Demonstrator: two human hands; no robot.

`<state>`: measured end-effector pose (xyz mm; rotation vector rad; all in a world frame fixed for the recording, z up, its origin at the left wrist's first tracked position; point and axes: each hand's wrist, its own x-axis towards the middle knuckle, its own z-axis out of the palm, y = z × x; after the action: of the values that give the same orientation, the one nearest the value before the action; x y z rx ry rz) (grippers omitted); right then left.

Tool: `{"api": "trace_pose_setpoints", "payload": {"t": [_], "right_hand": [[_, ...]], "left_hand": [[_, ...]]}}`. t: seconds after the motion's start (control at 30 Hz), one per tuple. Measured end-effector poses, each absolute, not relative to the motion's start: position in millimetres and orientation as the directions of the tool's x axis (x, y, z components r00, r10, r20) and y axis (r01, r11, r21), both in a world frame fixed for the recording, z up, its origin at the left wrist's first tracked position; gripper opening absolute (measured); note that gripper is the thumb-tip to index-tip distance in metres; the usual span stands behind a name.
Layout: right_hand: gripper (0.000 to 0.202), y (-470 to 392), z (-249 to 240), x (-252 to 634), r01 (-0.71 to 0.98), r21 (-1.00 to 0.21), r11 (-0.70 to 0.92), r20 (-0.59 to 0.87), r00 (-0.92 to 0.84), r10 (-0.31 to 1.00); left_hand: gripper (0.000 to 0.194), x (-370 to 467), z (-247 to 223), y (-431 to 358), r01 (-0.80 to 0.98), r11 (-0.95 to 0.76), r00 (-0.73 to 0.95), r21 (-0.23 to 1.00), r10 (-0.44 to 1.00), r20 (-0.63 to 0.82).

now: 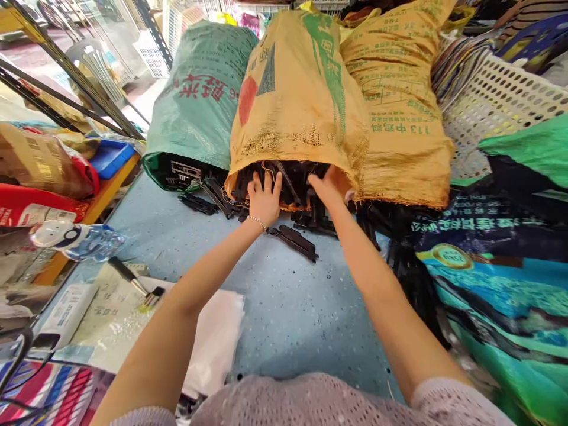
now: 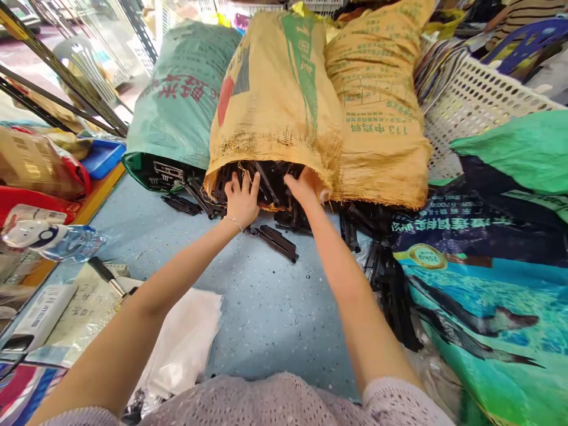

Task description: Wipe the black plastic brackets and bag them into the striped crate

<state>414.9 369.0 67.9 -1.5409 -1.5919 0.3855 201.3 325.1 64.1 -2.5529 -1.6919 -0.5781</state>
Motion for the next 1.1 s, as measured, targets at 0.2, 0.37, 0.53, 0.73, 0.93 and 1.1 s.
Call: {"api": "trace_pose_setpoints", "payload": {"t": [0.2, 0.37, 0.53, 0.73, 0.93, 1.1], "right_hand": [[0.095, 265.5, 32.8, 391.3, 0.622, -0.752, 0.217, 0.427, 0.21, 0.879], [0.067, 205.9, 9.8, 372.6, 0.709, -0.674, 0.205, 0.376, 0.091, 0.922], [0.053, 182.2, -9.9, 362.0, 0.814, -0.554, 0.174, 0.293, -0.005, 0.956], [0.053, 180.2, -7.8, 362.9, 0.863, -0.467, 0.194, 0.307, -0.047, 0.951], [0.064, 172.9, -7.2, 394.9, 0.788, -0.516, 0.336, 0.387, -0.136, 0.912], [0.05, 122.0, 31.3, 365.5, 0.695, -0.634, 0.339, 0.487, 0.018, 0.873]], "left_hand": [[0.074, 191.3, 36.0, 275.6, 0.89, -0.416, 0.362, 0.189, 0.894, 0.265], [0.08, 176.1, 17.3, 228.9, 0.864, -0.46, 0.431, 0.206, 0.886, 0.173], [0.086, 169.2, 14.4, 213.0, 0.833, -0.34, 0.356, 0.437, 0.933, 0.049], [0.067, 191.5, 24.8, 219.7, 0.751, -0.045, 0.026, 0.659, 0.999, 0.039], [0.051, 169.0, 29.0, 208.2, 0.554, -0.076, -0.038, 0.829, 0.993, 0.116], [0.055, 136.9, 33.5, 134.2, 0.472, -0.146, 0.0, 0.869, 0.986, 0.166]]}}
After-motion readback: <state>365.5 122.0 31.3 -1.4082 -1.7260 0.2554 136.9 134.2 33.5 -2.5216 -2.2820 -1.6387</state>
